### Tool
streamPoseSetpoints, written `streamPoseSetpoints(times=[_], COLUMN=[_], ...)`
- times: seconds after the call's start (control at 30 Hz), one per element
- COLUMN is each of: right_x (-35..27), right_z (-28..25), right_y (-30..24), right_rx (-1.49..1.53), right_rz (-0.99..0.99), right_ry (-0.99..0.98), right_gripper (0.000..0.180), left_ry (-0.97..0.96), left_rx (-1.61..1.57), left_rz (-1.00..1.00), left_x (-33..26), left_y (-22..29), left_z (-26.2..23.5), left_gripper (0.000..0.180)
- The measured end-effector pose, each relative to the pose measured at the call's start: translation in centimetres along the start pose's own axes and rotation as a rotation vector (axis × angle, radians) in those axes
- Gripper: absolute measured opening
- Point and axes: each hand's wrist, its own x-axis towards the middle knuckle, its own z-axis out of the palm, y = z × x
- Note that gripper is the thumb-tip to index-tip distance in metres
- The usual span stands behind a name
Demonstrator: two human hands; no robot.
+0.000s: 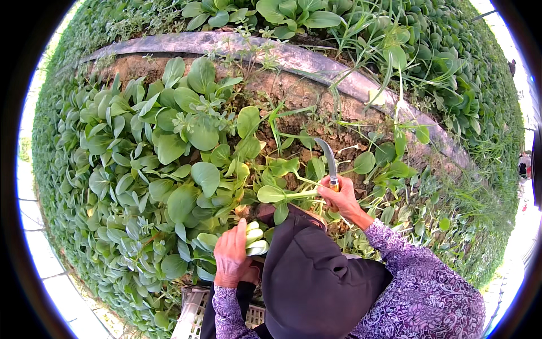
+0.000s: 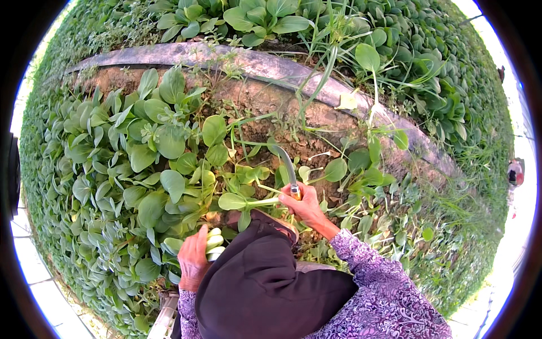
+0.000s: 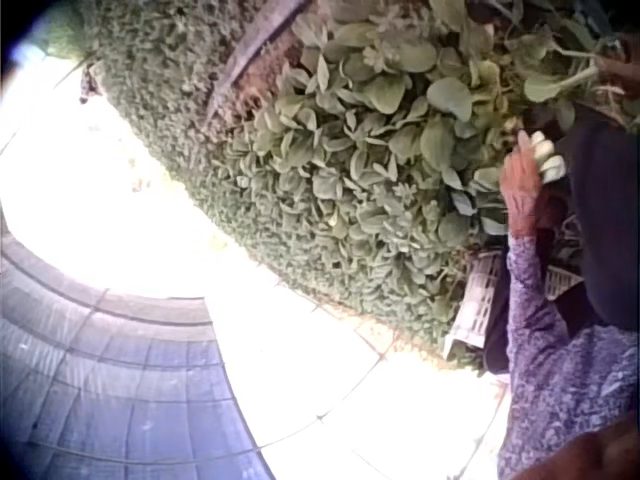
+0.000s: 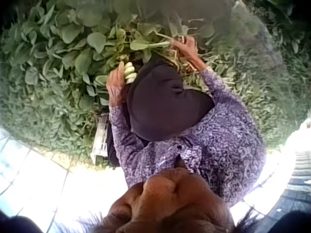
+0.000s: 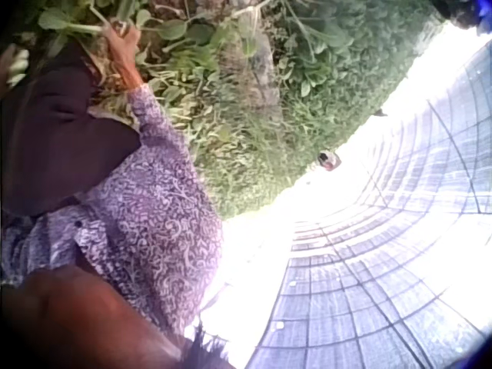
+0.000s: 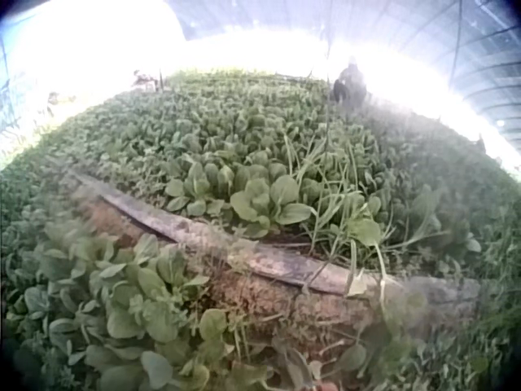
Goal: The person harvests leafy greens by cutting the base of each plant with a sickle and gathering them into a plastic crate.
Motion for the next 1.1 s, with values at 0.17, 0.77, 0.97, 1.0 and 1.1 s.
streamPoseSetpoints(times=[0.17, 0.77, 0.97, 1.0, 1.1], right_x=[-0.8, -0.5, 3.5, 5.0, 5.6], right_z=[0.8, 5.6, 3.4, 1.6, -0.1], right_y=[-2.1, 0.0, -0.5, 0.9, 0.3], right_rx=[-0.191, -0.228, -0.689, -0.726, -0.838], right_rz=[-0.054, -0.111, -0.413, -0.499, -0.507], right_ry=[-0.095, 0.038, 0.315, 0.35, 0.176], right_gripper=[0.019, 0.019, 0.012, 0.012, 0.018], left_ry=[0.294, -0.166, -0.219, -0.203, -0.324], left_rx=[-0.149, -0.378, -0.014, 0.078, 0.258], left_rz=[-0.137, -0.091, 0.01, -0.038, -0.188], left_x=[2.6, 7.4, 14.1, 14.8, 15.7], left_y=[3.0, 5.9, 4.9, 3.7, -1.6], left_z=[-4.7, -0.9, -0.8, -0.7, -0.8], left_gripper=[0.054, 0.038, 0.014, 0.014, 0.02])
